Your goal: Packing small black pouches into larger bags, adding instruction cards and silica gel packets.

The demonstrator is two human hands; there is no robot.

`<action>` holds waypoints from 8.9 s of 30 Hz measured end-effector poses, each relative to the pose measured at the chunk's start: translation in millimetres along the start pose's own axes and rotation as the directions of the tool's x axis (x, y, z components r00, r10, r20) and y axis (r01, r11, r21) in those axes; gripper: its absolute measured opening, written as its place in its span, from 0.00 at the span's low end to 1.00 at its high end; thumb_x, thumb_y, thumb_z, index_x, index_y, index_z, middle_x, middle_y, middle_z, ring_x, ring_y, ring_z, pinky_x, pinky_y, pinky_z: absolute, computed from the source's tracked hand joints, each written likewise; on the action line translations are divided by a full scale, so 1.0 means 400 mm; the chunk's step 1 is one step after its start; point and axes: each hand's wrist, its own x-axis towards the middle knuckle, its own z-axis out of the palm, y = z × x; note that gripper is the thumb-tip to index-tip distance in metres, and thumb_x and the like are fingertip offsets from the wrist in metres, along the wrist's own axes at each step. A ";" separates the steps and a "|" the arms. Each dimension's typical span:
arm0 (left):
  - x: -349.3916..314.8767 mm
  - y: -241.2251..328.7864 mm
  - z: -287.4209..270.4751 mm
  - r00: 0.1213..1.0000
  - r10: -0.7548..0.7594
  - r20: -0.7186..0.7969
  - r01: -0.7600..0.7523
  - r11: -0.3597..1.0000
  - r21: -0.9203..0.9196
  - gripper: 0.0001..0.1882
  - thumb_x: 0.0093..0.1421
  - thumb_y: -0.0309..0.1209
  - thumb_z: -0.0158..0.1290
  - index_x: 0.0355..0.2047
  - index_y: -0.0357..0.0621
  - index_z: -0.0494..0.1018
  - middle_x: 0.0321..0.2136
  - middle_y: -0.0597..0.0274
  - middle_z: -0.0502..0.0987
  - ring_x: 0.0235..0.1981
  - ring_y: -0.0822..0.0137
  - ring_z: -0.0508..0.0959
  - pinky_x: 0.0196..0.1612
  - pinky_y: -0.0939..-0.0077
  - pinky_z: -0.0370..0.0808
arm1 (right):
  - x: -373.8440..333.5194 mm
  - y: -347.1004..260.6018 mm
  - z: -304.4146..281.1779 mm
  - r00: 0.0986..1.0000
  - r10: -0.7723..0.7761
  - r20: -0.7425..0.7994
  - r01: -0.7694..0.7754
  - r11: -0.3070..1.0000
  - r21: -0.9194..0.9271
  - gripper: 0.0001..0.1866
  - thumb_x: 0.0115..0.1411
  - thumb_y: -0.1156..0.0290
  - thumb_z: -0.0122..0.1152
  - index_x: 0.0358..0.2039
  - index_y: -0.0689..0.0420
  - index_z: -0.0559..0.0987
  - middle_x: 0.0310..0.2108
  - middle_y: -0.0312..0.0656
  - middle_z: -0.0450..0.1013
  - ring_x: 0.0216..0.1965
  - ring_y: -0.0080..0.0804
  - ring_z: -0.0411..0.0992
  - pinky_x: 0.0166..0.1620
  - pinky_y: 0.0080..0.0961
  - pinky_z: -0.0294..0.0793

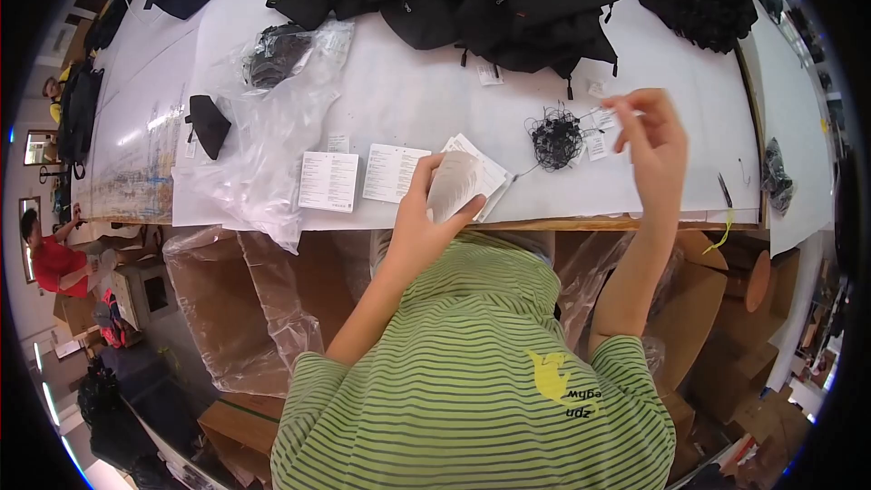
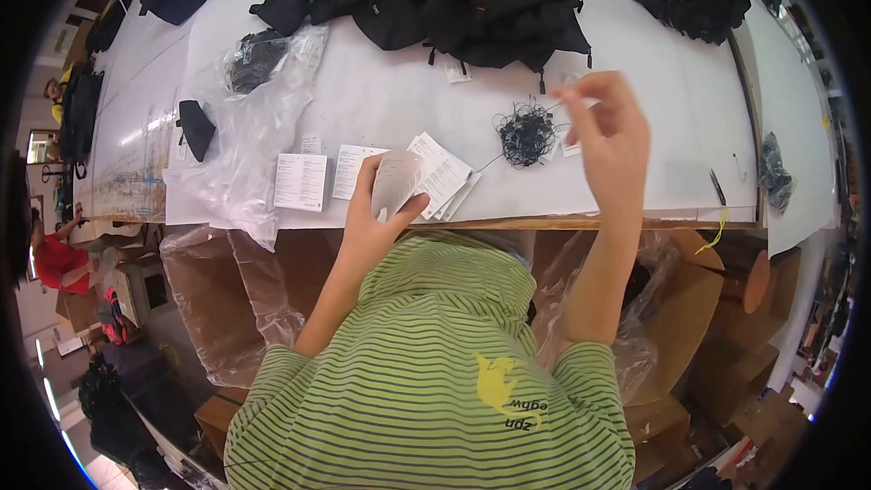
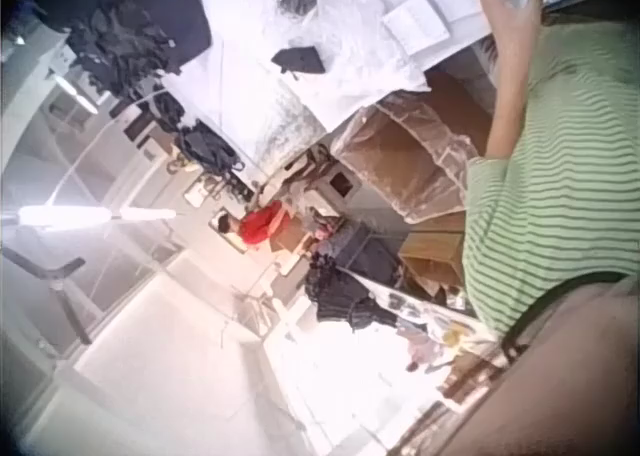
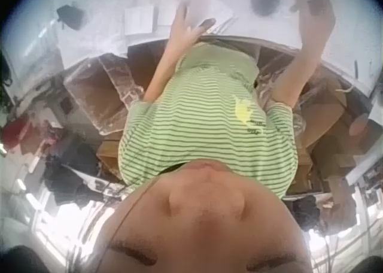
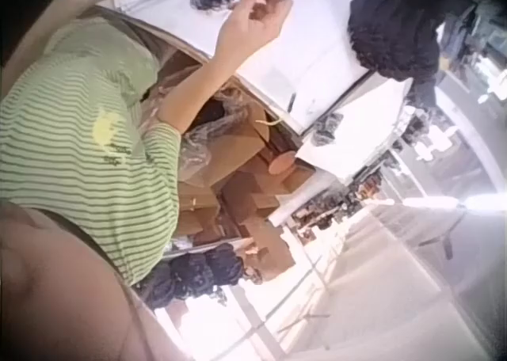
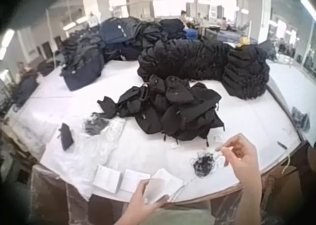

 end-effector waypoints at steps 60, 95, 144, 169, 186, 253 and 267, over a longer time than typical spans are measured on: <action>0.093 0.032 0.075 0.923 0.150 0.355 0.006 0.915 -0.403 0.05 0.64 0.30 0.48 0.33 0.42 0.66 0.28 0.73 0.67 0.29 0.84 0.64 0.30 0.89 0.61 | -0.172 0.121 0.110 0.791 0.337 0.510 -0.569 0.711 0.412 0.09 0.63 0.65 0.53 0.33 0.58 0.73 0.15 0.28 0.64 0.12 0.11 0.57 0.15 0.10 0.48; 0.104 -0.033 0.061 0.968 0.147 0.205 -0.110 0.977 -0.181 0.14 0.50 0.33 0.59 0.36 0.37 0.79 0.22 0.62 0.77 0.22 0.76 0.72 0.27 0.80 0.69 | -0.200 0.172 0.130 0.997 0.026 0.071 -0.019 0.996 -0.089 0.05 0.61 0.74 0.56 0.28 0.61 0.73 0.15 0.25 0.58 0.17 0.09 0.52 0.20 0.13 0.46; -0.023 0.035 0.087 0.949 0.312 0.043 -0.308 0.948 -0.081 0.03 0.59 0.24 0.53 0.30 0.37 0.71 0.22 0.64 0.71 0.21 0.76 0.70 0.23 0.83 0.64 | -0.236 0.089 0.170 0.957 0.285 0.057 -0.270 0.804 0.530 0.07 0.58 0.72 0.62 0.32 0.60 0.74 0.26 0.30 0.69 0.27 0.15 0.66 0.34 0.10 0.66; 0.245 0.043 0.110 0.607 0.153 0.780 -0.541 0.799 0.264 0.16 0.51 0.15 0.44 0.37 0.45 0.74 0.38 0.63 0.74 0.42 0.63 0.68 0.49 0.73 0.64 | -0.224 0.063 0.073 0.962 0.267 -0.053 -0.191 0.802 0.566 0.08 0.60 0.68 0.60 0.33 0.59 0.74 0.20 0.28 0.64 0.19 0.12 0.57 0.22 0.11 0.52; 0.305 -0.056 0.060 0.495 0.668 0.555 -0.862 0.299 0.409 0.11 0.46 0.28 0.60 0.32 0.44 0.74 0.32 0.64 0.73 0.38 0.62 0.72 0.45 0.68 0.67 | -0.230 0.120 -0.052 0.916 0.294 -0.272 -0.145 0.877 0.459 0.07 0.60 0.69 0.60 0.31 0.58 0.75 0.21 0.27 0.65 0.19 0.12 0.57 0.23 0.11 0.54; -0.052 0.033 -0.040 0.513 -0.101 0.852 -0.162 0.964 0.212 0.14 0.59 0.38 0.54 0.37 0.41 0.69 0.16 0.51 0.71 0.16 0.56 0.71 0.21 0.69 0.64 | -0.228 0.201 -0.036 0.937 0.325 0.128 -0.120 -0.043 0.992 0.18 0.65 0.53 0.47 0.28 0.56 0.71 0.18 0.32 0.55 0.21 0.23 0.52 0.26 0.20 0.56; -0.073 0.032 -0.045 0.581 -0.082 0.809 -0.233 0.936 0.263 0.13 0.58 0.38 0.53 0.37 0.43 0.69 0.15 0.49 0.70 0.18 0.50 0.72 0.22 0.64 0.65 | -0.338 0.270 0.024 0.634 0.719 0.285 -0.330 -0.082 0.940 0.17 0.62 0.57 0.45 0.26 0.57 0.72 0.16 0.32 0.56 0.19 0.23 0.56 0.25 0.19 0.56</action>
